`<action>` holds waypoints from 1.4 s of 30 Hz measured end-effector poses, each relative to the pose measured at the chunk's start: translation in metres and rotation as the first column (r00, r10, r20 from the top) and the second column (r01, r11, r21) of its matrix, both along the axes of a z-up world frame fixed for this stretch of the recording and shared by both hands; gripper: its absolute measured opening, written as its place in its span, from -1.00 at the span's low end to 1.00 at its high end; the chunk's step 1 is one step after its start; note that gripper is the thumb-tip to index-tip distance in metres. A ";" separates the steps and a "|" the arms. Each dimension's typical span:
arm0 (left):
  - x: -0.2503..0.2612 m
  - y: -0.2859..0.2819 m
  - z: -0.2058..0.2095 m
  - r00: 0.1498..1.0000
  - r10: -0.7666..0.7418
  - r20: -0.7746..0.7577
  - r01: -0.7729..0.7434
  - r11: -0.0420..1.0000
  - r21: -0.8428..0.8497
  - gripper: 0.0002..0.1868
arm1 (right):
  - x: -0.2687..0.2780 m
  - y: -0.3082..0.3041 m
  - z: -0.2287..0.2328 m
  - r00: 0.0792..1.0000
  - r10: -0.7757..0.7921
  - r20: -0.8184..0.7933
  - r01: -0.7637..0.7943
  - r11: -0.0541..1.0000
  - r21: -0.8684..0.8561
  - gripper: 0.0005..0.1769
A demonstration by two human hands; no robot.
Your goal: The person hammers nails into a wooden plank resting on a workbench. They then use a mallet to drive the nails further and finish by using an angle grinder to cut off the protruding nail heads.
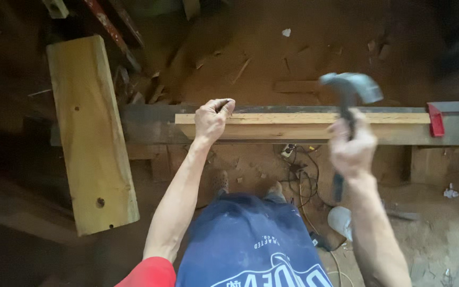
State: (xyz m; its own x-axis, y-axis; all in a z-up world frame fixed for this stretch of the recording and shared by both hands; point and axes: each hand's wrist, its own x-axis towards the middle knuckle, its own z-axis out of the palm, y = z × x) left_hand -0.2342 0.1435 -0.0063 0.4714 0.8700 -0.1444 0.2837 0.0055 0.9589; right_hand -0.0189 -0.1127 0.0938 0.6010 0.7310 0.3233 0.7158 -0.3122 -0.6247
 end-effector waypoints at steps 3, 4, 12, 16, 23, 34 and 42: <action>-0.005 -0.003 -0.003 0.998 -0.020 0.063 0.021 1.000 -0.003 -0.74 | -0.051 0.024 -0.012 0.954 0.167 0.250 -0.182 0.983 0.038 -0.54; -0.007 -0.006 -0.004 0.995 -0.023 0.094 0.022 1.000 0.010 -0.74 | -0.063 0.028 -0.015 0.968 0.199 0.154 -0.195 0.980 -0.042 -0.50; -0.019 0.003 0.000 0.977 -0.145 0.159 0.098 0.958 0.270 -0.77 | -0.074 0.043 -0.016 0.976 0.182 -0.117 -0.206 0.949 -0.239 -0.44; -0.024 0.006 -0.001 0.986 -0.156 0.052 0.121 0.902 0.415 -0.80 | -0.074 0.042 -0.017 0.975 0.173 -0.141 -0.201 0.953 -0.225 -0.46; -0.020 0.000 -0.002 0.992 -0.129 -0.001 0.117 0.898 0.425 -0.84 | -0.077 0.044 -0.016 0.978 0.089 -0.190 -0.144 0.943 -0.300 -0.47; -0.019 0.000 -0.007 0.992 -0.121 -0.021 0.115 0.863 0.491 -0.85 | -0.077 0.042 -0.027 0.984 0.064 -0.164 -0.112 0.947 -0.300 -0.46; -0.018 -0.001 -0.009 0.995 -0.098 0.015 0.077 0.856 0.511 -0.85 | -0.080 0.040 -0.028 0.989 0.080 -0.128 -0.115 0.948 -0.297 -0.47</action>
State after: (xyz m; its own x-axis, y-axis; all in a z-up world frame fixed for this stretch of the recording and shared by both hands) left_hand -0.2526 0.1426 -0.0156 0.5448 0.7719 0.3278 0.2223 -0.5098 0.8311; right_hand -0.0992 -0.0723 0.0655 0.5411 0.8409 0.0117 0.6830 -0.4312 -0.5896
